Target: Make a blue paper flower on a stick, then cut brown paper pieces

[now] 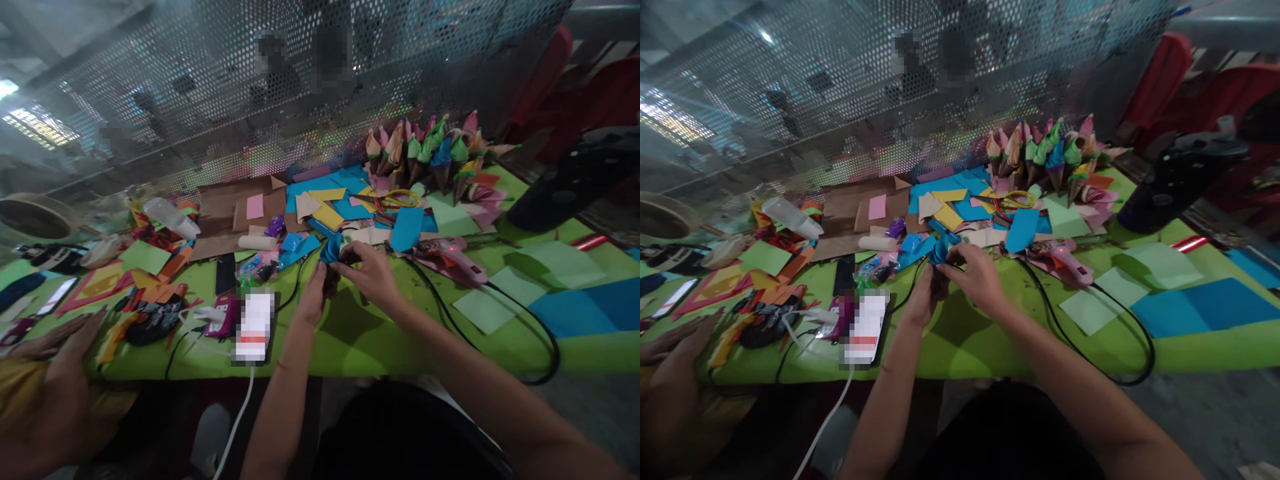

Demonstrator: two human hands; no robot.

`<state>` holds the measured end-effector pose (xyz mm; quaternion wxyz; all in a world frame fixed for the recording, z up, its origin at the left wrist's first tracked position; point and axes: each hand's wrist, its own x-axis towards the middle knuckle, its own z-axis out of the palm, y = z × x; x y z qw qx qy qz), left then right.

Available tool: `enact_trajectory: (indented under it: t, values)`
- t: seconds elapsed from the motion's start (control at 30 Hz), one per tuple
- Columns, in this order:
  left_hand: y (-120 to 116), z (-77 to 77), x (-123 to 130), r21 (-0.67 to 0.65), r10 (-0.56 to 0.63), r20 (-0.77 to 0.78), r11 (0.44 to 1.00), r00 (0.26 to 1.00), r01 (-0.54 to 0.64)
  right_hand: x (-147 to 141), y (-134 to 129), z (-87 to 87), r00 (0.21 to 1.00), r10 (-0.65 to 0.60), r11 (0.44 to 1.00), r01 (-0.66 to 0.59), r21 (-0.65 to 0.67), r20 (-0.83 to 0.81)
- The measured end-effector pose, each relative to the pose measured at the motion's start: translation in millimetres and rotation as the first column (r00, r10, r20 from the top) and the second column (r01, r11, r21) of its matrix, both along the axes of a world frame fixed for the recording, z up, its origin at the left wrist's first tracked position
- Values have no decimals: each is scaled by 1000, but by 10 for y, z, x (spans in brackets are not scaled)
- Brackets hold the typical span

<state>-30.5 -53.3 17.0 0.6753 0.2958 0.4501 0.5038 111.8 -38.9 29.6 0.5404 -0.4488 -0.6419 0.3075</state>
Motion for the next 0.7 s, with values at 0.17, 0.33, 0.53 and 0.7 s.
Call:
enact_trajectory:
  t: [0.17, 0.33, 0.53, 0.7]
  values:
    - [21, 12, -19, 85, -79, 52, 994, 996, 75, 3, 17, 2, 989, 70, 997, -75, -34, -134]
    - [39, 33, -40, 88, -120, 101, 990, 988, 111, 0, 42, -13, 968, 109, 989, -128, -73, -226]
    - [34, 36, -32, 67, -96, 105, 994, 990, 89, -12, 50, -43, 966, 114, 985, -141, -103, -233]
    - [34, 44, -23, 66, -99, 101, 994, 990, 92, -14, 60, -58, 969, 105, 987, -129, -96, -222]
